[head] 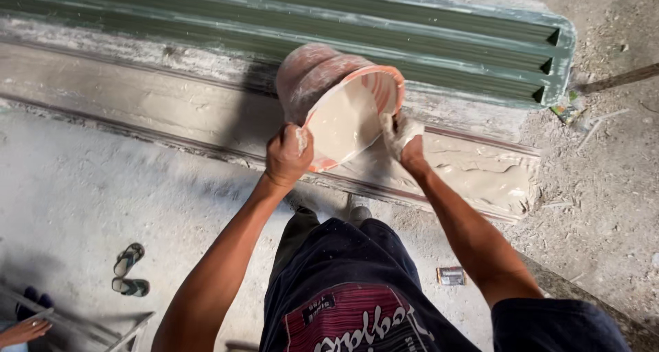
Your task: The person applies a white plaster slurry onto long decorative molded panels laid on a workshop table. They scoop slurry from a plastic bowl, spread it over the panel surface by hand and with a small trowel, then use a curved scraper to smooth the coating along the mold.
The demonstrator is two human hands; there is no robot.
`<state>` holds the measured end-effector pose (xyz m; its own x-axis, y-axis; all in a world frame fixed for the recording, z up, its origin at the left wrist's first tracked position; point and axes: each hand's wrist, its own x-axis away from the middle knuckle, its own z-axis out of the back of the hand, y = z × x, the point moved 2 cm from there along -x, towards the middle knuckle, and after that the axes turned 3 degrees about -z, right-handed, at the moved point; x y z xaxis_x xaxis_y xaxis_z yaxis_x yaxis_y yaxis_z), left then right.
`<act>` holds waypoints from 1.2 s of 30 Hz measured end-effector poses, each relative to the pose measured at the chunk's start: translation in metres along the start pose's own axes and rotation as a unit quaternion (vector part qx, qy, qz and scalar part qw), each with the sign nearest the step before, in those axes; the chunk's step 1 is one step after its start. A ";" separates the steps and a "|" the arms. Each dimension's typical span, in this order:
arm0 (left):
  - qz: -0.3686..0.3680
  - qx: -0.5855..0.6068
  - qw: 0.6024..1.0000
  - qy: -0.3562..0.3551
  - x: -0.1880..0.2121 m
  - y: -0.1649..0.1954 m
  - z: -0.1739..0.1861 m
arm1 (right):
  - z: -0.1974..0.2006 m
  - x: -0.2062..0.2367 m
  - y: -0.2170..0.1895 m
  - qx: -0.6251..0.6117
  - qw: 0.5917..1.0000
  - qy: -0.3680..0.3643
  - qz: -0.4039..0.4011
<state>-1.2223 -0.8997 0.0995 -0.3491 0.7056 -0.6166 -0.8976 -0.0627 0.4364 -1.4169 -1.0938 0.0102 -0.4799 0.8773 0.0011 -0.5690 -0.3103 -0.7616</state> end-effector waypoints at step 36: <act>-0.069 0.246 0.964 -0.075 -0.020 0.230 -0.199 | 0.271 0.077 0.194 0.128 0.982 0.095 -0.100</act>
<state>-1.4753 -1.0685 0.0818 -0.1605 0.7793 -0.6058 -0.6839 0.3547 0.6376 -1.7453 -1.1859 0.0384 -0.2223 0.9750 -0.0050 -0.7996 -0.1853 -0.5712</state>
